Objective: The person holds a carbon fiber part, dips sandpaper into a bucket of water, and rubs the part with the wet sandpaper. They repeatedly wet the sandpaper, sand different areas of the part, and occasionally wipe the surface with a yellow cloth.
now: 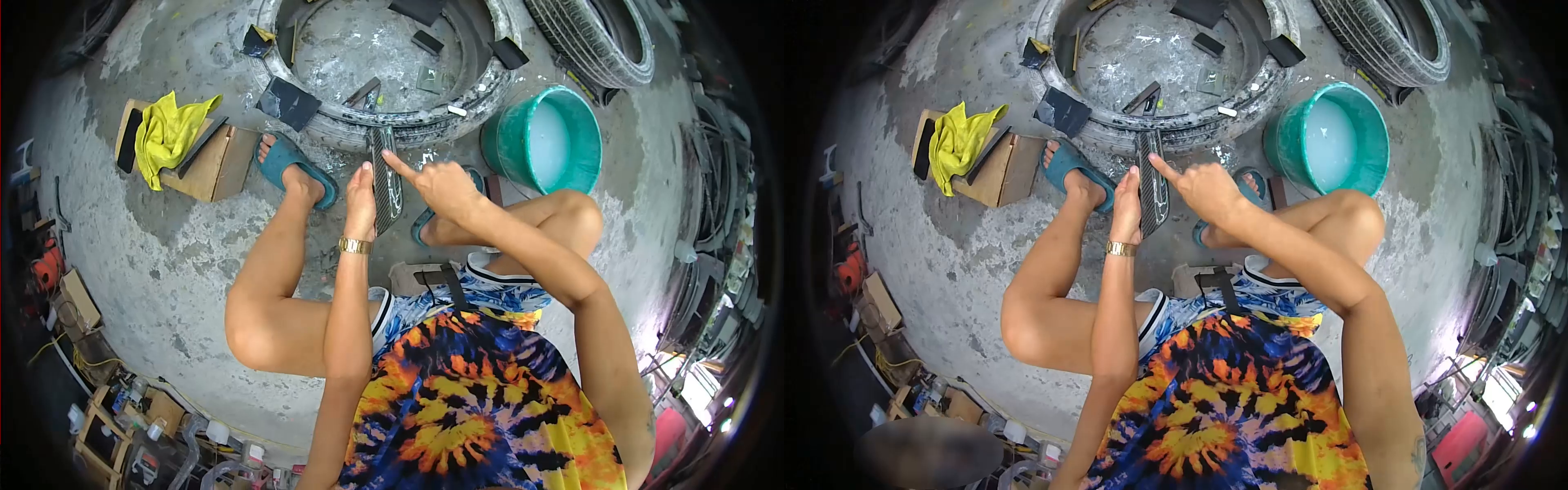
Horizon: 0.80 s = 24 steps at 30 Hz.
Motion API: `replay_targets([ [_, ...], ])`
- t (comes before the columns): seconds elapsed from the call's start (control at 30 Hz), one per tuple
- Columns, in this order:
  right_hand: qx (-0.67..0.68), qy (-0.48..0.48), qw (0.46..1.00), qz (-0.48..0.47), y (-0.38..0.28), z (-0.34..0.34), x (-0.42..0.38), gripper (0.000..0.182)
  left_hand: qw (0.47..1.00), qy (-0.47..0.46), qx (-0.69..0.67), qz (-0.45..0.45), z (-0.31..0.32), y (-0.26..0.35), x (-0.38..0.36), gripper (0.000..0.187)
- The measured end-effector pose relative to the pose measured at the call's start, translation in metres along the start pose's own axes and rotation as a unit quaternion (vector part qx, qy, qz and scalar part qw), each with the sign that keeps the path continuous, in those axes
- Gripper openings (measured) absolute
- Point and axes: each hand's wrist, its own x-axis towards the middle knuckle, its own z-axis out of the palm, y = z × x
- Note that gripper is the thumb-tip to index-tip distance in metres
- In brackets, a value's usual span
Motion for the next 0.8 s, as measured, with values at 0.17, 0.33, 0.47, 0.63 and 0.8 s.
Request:
replay_targets([
  [0.17,0.082,-0.060,0.994,-0.025,-0.021,0.014,-0.036,0.093,0.999,0.008,0.033,0.034,-0.005,-0.010,0.006,0.036],
  [0.33,0.308,-0.043,0.946,0.091,-0.009,0.000,-0.060,0.034,1.000,-0.001,-0.016,-0.017,0.005,0.008,-0.009,0.036],
  [0.47,0.395,-0.027,0.908,0.135,0.019,-0.006,-0.059,0.023,0.999,0.002,-0.032,-0.031,0.006,0.001,-0.008,0.036],
  [0.63,0.481,0.068,0.870,0.079,0.016,0.020,-0.036,0.032,0.999,0.049,0.008,-0.018,0.012,-0.012,-0.006,0.043],
  [0.8,0.874,0.004,0.438,0.212,0.012,0.046,-0.026,0.020,0.990,0.094,0.084,0.070,0.023,-0.019,-0.007,0.049],
])
